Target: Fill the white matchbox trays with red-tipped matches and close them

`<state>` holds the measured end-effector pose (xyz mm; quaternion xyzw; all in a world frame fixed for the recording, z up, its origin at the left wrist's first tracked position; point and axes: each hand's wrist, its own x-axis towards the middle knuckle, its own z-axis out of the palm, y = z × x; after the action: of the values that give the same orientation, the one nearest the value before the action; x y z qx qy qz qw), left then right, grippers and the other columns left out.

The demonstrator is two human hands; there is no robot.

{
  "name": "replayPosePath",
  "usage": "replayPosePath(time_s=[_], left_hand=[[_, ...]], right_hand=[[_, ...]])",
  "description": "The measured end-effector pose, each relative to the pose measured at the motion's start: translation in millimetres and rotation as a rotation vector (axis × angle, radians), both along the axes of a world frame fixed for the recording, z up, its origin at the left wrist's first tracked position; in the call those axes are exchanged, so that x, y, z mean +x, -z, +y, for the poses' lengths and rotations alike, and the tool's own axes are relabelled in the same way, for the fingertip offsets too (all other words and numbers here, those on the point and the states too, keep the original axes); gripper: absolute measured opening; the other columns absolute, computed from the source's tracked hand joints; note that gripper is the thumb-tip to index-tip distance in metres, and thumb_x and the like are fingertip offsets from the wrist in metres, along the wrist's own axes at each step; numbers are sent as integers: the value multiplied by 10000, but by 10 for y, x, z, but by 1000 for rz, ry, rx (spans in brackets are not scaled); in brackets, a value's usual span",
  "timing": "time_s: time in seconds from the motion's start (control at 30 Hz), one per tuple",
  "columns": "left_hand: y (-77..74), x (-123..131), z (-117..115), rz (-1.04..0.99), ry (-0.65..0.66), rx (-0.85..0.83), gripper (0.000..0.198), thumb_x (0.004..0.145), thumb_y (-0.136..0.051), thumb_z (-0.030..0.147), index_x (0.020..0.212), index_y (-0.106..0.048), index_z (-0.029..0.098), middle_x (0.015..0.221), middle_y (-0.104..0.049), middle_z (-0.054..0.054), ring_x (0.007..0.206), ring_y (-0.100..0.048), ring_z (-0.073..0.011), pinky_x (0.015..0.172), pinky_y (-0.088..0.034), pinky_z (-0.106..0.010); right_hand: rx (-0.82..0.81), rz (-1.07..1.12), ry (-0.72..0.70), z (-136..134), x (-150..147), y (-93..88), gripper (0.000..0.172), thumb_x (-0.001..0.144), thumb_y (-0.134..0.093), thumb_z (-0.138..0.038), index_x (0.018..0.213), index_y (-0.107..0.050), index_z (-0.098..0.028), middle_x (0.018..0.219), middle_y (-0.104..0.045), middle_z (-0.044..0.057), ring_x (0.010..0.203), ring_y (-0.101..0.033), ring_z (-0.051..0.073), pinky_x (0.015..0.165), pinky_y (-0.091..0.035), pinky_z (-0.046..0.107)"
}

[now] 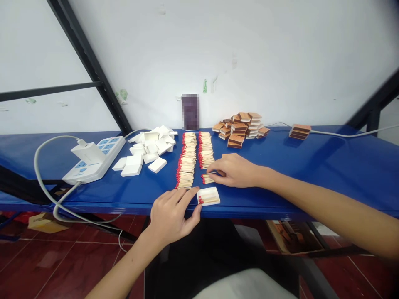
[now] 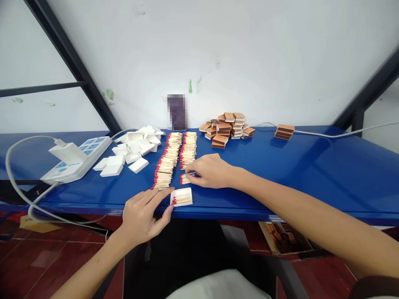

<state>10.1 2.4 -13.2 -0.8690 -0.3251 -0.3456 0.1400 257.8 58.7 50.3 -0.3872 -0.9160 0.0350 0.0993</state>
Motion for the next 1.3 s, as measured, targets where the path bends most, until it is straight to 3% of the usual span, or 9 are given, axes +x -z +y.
replayPosePath(time_s=[0.13, 0.27, 0.43, 0.6, 0.93, 1.13, 1.3], left_hand=[[8, -2, 4, -6, 2, 8, 286, 919, -577, 304, 1164, -641, 172, 888, -741, -49, 752, -704, -229, 649, -509, -346], [4, 3, 2, -4, 0, 11, 281, 918, -573, 304, 1154, -646, 171, 877, -740, -50, 737, -700, -230, 637, -506, -347], [-3, 2, 0, -11, 3, 2, 271, 916, -577, 305, 1143, -647, 174, 892, -748, -48, 720, -698, -229, 627, -508, -353], [-14, -7, -16, -21, 1, -40, 267, 928, -561, 316, 1147, -642, 187, 918, -757, -50, 756, -714, -229, 650, -519, -351], [-88, -34, -55, -29, 26, -185, 270, 952, -557, 334, 1175, -627, 199, 973, -753, -57, 800, -716, -240, 699, -556, -375], [-111, -42, -75, -58, 27, -227, 267, 945, -583, 333, 1178, -627, 211, 978, -760, -54, 799, -720, -236, 719, -571, -377], [-93, -11, -31, -77, 30, -173, 259, 935, -587, 334, 1154, -635, 203, 935, -767, -50, 738, -723, -234, 648, -569, -359]], right_hand=[[18, -74, -46, -6, 28, -5, 364, 992, -474, -425, 1093, -728, -184, 628, -659, 20, 564, -497, 140, 669, -292, 285], [-1, -87, -74, -22, 28, -30, 399, 954, -531, -450, 1148, -713, -151, 650, -678, 34, 590, -526, 158, 674, -317, 289], [-60, -40, -99, -34, 16, -43, 333, 938, -562, -408, 1079, -710, -145, 805, -715, 55, 701, -591, 166, 684, -355, 279], [48, -101, -118, -71, 2, -77, 305, 971, -521, -378, 1064, -723, -169, 972, -678, 79, 823, -601, 179, 693, -349, 298], [284, -323, -159, -178, -69, -45, 264, 1023, -444, -188, 961, -694, -132, 925, -656, 84, 858, -578, 207, 759, -322, 352], [272, -317, -167, -205, -76, 0, 217, 1007, -477, -148, 982, -691, -123, 899, -653, 84, 852, -589, 210, 770, -366, 352], [196, -242, -151, -186, -53, 30, 292, 1046, -422, -208, 947, -685, -128, 897, -646, 89, 854, -599, 204, 747, -414, 335]])
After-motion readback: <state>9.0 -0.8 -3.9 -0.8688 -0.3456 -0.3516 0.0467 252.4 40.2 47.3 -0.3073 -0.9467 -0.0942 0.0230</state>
